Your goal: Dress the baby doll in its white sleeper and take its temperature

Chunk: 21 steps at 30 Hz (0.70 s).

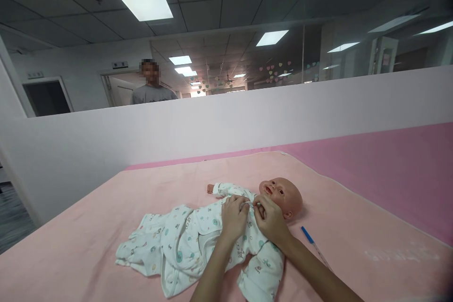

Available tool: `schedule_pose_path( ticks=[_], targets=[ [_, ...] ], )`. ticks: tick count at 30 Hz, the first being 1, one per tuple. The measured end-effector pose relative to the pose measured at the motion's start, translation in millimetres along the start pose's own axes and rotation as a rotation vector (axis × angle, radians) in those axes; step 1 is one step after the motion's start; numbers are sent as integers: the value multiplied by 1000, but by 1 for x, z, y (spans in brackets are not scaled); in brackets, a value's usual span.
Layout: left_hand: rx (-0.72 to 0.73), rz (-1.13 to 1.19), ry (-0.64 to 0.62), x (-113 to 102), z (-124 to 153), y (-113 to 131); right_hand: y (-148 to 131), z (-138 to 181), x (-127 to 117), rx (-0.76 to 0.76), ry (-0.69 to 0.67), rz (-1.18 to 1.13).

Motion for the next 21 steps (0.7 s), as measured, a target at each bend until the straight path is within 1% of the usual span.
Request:
schedule_pose_path(
  ticks=[3,6,13,16,21],
  targets=[
    [-2,21,2,0,0,-1,-3,1,0,-47,-58,85],
    [-1,17,14,0,0,-2,-2,1,0,-80,-83,142],
    [2,78,34,-2,-1,-1,-1,3,0,-195,-33,185],
    [0,67,39,-1,-2,0,1,3,1,-178,-36,188],
    [-33,21,15,2,-4,0,5,3,1,-84,-30,200]
  ],
)
Point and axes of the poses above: each hand's wrist, its own z-axis away from the middle knuckle, its own x-axis out of the palm, y = z × x, the point moved 4 cm from there along -z, towards the middle knuckle, and after that the axes turned 11 degrees about -z, right-handed, at the moved point
